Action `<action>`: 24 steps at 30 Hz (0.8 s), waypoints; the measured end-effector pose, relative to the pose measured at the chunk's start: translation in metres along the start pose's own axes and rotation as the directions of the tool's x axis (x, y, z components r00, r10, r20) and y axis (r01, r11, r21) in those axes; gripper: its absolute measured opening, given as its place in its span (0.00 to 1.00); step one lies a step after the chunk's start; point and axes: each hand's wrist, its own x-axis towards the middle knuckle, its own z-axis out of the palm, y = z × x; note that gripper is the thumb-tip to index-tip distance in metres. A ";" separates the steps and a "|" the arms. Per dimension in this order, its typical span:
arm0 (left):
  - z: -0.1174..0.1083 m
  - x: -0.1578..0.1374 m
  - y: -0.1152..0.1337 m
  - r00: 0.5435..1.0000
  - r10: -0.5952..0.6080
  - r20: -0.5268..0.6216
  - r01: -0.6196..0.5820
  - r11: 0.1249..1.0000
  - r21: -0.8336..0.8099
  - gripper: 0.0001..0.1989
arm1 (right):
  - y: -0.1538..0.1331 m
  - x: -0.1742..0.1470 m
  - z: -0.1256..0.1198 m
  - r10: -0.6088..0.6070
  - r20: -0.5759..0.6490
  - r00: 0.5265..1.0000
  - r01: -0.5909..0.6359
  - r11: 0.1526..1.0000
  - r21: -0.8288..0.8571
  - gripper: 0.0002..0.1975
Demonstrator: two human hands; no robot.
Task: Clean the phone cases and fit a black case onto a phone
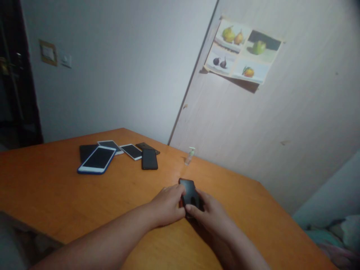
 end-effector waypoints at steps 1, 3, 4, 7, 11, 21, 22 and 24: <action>0.000 0.000 -0.001 1.000 0.015 -0.010 -0.015 1.000 -0.003 0.12 | 0.005 -0.001 -0.004 -0.032 0.029 0.999 0.030 0.997 0.071 0.28; -0.001 0.001 -0.001 0.999 0.032 -0.015 -0.032 0.999 0.003 0.13 | 0.013 -0.003 -0.011 -0.084 0.071 0.994 0.070 0.982 0.176 0.31; -0.002 0.001 -0.001 0.999 0.031 -0.010 -0.031 0.999 0.008 0.13 | 0.017 -0.004 -0.015 -0.100 0.087 0.991 0.080 0.975 0.208 0.33; -0.004 0.001 -0.001 1.000 0.015 0.000 -0.015 1.000 0.010 0.14 | 0.026 -0.007 -0.024 -0.087 0.132 0.987 0.053 0.968 0.246 0.41; -0.005 0.001 -0.001 1.000 0.016 0.010 -0.016 1.000 0.007 0.15 | 0.033 -0.009 -0.028 0.022 0.189 0.982 -0.062 0.975 0.212 0.48; -0.006 0.001 0.000 0.999 0.011 0.030 -0.013 0.997 0.071 0.14 | 0.022 -0.013 -0.035 0.055 0.243 0.968 -0.197 0.768 0.609 0.30; -0.007 0.000 0.000 1.000 0.011 0.029 -0.014 0.997 0.073 0.14 | 0.021 -0.014 -0.036 0.058 0.264 0.963 -0.215 0.758 0.616 0.28; -0.007 0.000 0.000 1.000 0.011 0.030 -0.013 0.997 0.077 0.14 | 0.024 -0.014 -0.039 0.097 0.280 0.955 -0.252 0.765 0.593 0.25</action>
